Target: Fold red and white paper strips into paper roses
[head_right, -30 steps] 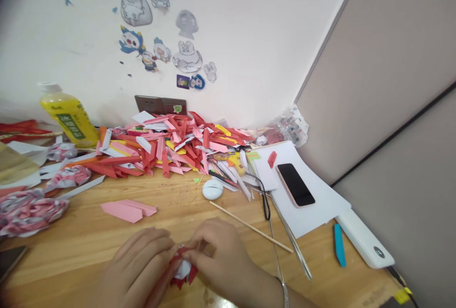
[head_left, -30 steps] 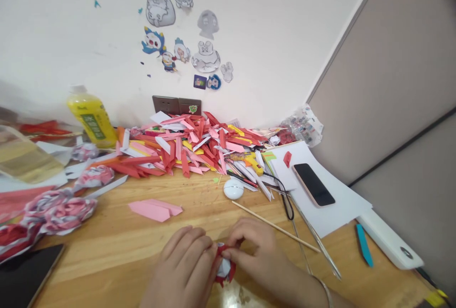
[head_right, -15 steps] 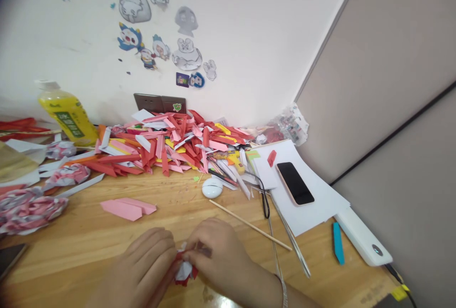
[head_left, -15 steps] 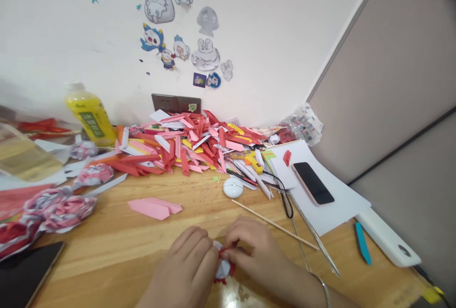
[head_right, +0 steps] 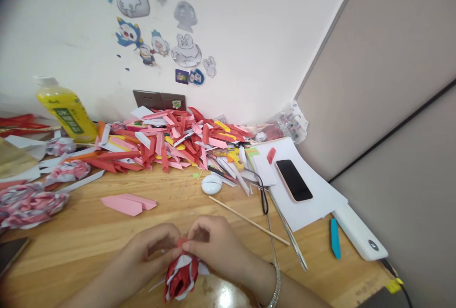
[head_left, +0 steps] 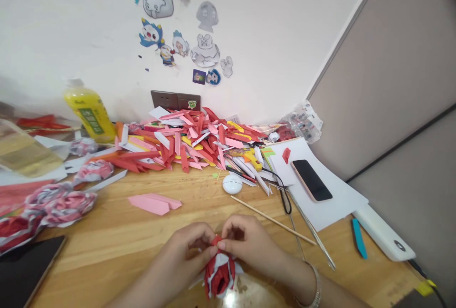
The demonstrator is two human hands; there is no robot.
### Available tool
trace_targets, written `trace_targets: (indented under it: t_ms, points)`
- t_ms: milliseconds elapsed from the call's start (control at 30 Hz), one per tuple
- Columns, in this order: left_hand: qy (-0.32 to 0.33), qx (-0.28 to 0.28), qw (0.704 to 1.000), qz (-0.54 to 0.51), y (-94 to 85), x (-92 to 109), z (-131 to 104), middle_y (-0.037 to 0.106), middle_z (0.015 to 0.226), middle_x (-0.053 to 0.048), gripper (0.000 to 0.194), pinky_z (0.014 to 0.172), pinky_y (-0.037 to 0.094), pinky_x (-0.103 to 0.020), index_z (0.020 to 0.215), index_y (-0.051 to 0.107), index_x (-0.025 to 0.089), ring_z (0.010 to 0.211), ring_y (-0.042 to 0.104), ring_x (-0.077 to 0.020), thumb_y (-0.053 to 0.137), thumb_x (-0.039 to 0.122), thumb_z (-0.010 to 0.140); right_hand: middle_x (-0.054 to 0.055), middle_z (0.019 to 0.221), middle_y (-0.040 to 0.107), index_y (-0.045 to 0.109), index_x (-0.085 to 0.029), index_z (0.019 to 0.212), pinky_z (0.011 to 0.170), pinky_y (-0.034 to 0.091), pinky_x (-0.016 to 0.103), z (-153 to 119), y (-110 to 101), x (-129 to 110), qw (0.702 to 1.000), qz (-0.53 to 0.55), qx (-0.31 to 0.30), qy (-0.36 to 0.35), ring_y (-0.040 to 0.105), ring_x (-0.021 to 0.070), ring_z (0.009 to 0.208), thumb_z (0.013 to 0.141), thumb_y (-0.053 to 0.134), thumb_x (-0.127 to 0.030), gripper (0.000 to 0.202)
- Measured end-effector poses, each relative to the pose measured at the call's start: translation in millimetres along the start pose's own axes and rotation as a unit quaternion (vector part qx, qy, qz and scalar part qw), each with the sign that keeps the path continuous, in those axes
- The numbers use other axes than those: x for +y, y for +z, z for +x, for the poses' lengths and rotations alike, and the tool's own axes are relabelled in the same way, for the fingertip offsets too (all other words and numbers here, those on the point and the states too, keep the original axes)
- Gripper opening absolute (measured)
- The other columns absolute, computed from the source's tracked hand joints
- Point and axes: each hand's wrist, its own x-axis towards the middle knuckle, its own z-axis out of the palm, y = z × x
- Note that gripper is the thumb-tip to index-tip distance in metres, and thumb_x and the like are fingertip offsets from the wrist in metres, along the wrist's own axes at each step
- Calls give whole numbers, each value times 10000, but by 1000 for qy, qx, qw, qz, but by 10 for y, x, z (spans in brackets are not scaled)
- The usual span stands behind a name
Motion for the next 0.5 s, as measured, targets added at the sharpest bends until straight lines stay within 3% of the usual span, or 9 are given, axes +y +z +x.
trace_targets:
  t_ms: [200,333,500]
  points:
    - [-40,14,999,-2,53,-47,-3,648,632,-2,166,599,478,-259,637,574,190,626,615,-169,568,329,728,-37,655,599,610,-185,663,565,371,203,-15,-2,-56,988,-150,5,-46,536,119,625,745,708,-143,135]
    - [8,56,994,92,80,-98,-23,616,579,7,202,538,432,-229,598,583,192,565,575,-155,528,272,775,-27,675,625,607,-184,658,644,393,222,9,-83,-82,962,-234,-38,-137,564,129,661,766,717,-137,162]
    - [64,55,982,171,76,-60,-48,610,572,20,232,532,401,-206,596,622,196,549,552,-141,503,200,795,-17,748,674,677,-200,792,661,413,211,39,-160,-93,955,-249,-78,-143,601,136,703,783,713,-146,65]
